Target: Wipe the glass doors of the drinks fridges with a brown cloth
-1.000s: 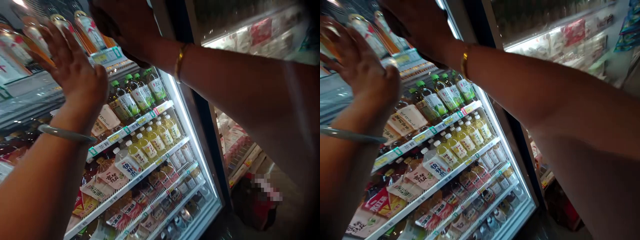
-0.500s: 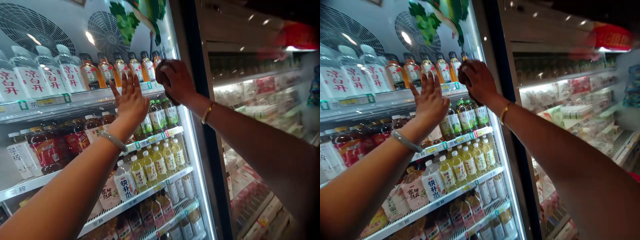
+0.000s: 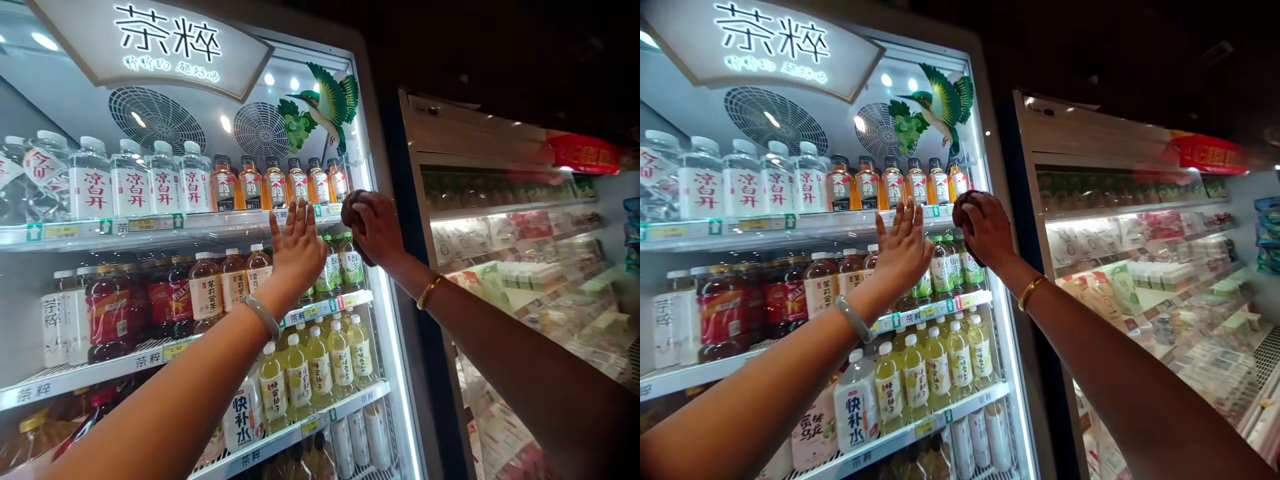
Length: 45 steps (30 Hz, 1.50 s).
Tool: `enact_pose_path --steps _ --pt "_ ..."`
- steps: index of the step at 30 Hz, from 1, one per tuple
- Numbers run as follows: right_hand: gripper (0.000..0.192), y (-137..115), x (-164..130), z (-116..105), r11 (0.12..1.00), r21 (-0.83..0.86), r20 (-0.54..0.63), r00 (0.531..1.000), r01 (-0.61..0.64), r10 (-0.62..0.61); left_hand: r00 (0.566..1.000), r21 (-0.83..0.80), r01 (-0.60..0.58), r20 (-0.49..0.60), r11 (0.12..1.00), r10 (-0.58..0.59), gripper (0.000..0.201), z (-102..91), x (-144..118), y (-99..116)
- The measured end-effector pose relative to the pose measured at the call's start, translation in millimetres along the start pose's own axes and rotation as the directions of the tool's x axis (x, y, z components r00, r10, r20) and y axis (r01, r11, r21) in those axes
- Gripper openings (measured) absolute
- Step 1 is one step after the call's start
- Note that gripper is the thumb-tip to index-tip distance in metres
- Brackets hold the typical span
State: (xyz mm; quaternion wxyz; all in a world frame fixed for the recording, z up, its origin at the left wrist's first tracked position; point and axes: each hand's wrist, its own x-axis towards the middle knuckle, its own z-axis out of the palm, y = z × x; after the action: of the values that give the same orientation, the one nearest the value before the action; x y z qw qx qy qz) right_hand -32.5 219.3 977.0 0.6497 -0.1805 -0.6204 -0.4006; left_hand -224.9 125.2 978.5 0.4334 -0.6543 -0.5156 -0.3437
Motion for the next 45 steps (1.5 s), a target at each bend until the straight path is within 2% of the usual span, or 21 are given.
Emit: enact_pose_path --steps 3,5,7,10,13,15,16,18,20,23,25,27,29,31,33,34,36,38,40,42,45 --pt "0.034 -16 -8 5 0.993 0.013 0.014 0.993 0.114 -0.114 1.0 -0.007 0.001 0.005 1.0 -0.001 0.078 1.1 -2 4" --pt "0.034 -24 6 9 0.97 0.045 0.051 0.97 0.237 -0.239 1.0 -0.012 0.012 -0.021 1.0 -0.012 0.075 0.8 1 7" --pt "0.034 -20 22 8 0.96 0.063 0.071 0.958 0.272 -0.277 0.998 -0.013 0.015 -0.059 1.0 -0.016 0.075 0.4 3 7" --pt "0.036 -5 22 2 0.989 0.038 0.028 0.989 0.142 -0.143 0.994 0.009 -0.021 -0.111 1.0 0.022 0.081 1.9 -4 0" --pt "0.037 -4 -11 -2 0.999 -0.017 -0.058 0.997 -0.046 0.045 0.989 0.025 -0.064 -0.132 0.998 0.066 0.087 6.1 -16 -10" --pt "0.037 -18 -30 0 0.999 -0.003 -0.072 0.997 -0.032 0.032 0.989 0.031 -0.074 -0.127 0.997 0.077 0.087 8.3 -22 -13" --pt "0.037 -28 -34 2 0.999 0.021 -0.057 0.998 0.027 -0.026 0.99 0.035 -0.073 -0.119 0.997 0.077 0.084 8.7 -23 -12" --pt "0.037 -44 -30 6 0.983 0.078 -0.004 0.986 0.169 -0.169 0.993 0.042 -0.063 -0.101 0.997 0.066 0.078 8.1 -23 -8" --pt "0.037 -49 -16 7 0.963 0.115 0.042 0.967 0.245 -0.251 0.994 0.046 -0.038 -0.1 0.998 0.043 0.074 6.5 -23 -3" --pt "0.038 -37 -8 2 0.983 0.094 0.044 0.986 0.155 -0.16 0.99 0.055 -0.03 -0.137 0.998 0.037 0.076 6.6 -32 -3" --pt "0.04 -29 -22 -3 0.998 0.041 -0.002 0.999 0.041 -0.041 0.986 0.058 -0.053 -0.157 0.997 0.062 0.079 9.2 -43 -6" --pt "0.043 -30 -43 -7 1.0 0.015 -0.029 1.0 0.007 -0.007 0.982 0.059 -0.084 -0.164 0.995 0.092 0.082 12.1 -53 -10" --pt "0.044 -40 -55 -9 0.991 0.052 0.016 0.992 0.124 -0.125 0.982 0.062 -0.1 -0.155 0.993 0.109 0.081 13.4 -56 -10" --pt "0.042 -49 -49 -8 0.942 0.118 0.083 0.943 0.313 -0.323 0.985 0.066 -0.101 -0.133 0.993 0.109 0.077 12.3 -54 -8" --pt "0.038 -50 -31 -9 0.896 0.146 0.122 0.891 0.42 -0.437 0.988 0.067 -0.089 -0.118 0.994 0.097 0.075 9.4 -51 -4" --pt "0.037 -47 -22 -10 0.899 0.139 0.133 0.891 0.416 -0.433 0.989 0.065 -0.087 -0.117 0.994 0.095 0.076 7.7 -50 -3" --pt "0.036 -36 -14 -13 0.951 0.094 0.133 0.943 0.295 -0.305 0.986 0.06 -0.097 -0.132 0.993 0.104 0.08 4.9 -53 -2" --pt "0.038 -28 -26 -18 0.994 0.03 0.098 0.989 0.106 -0.109 0.98 0.055 -0.122 -0.152 0.991 0.129 0.086 3.5 -61 -4" --pt "0.04 -31 -51 -22 1.0 -0.011 0.055 0.998 -0.006 0.006 0.977 0.055 -0.142 -0.152 0.988 0.149 0.089 4.0 -71 -6" --pt "0.04 -45 -74 -22 0.998 0.017 0.076 0.995 0.059 -0.06 0.98 0.058 -0.146 -0.124 0.988 0.153 0.087 6.6 -78 -7" --pt "0.037 -65 -76 -17 0.94 0.156 0.137 0.936 0.303 -0.325 0.988 0.062 -0.13 -0.073 0.99 0.134 0.08 11.8 -80 -3"
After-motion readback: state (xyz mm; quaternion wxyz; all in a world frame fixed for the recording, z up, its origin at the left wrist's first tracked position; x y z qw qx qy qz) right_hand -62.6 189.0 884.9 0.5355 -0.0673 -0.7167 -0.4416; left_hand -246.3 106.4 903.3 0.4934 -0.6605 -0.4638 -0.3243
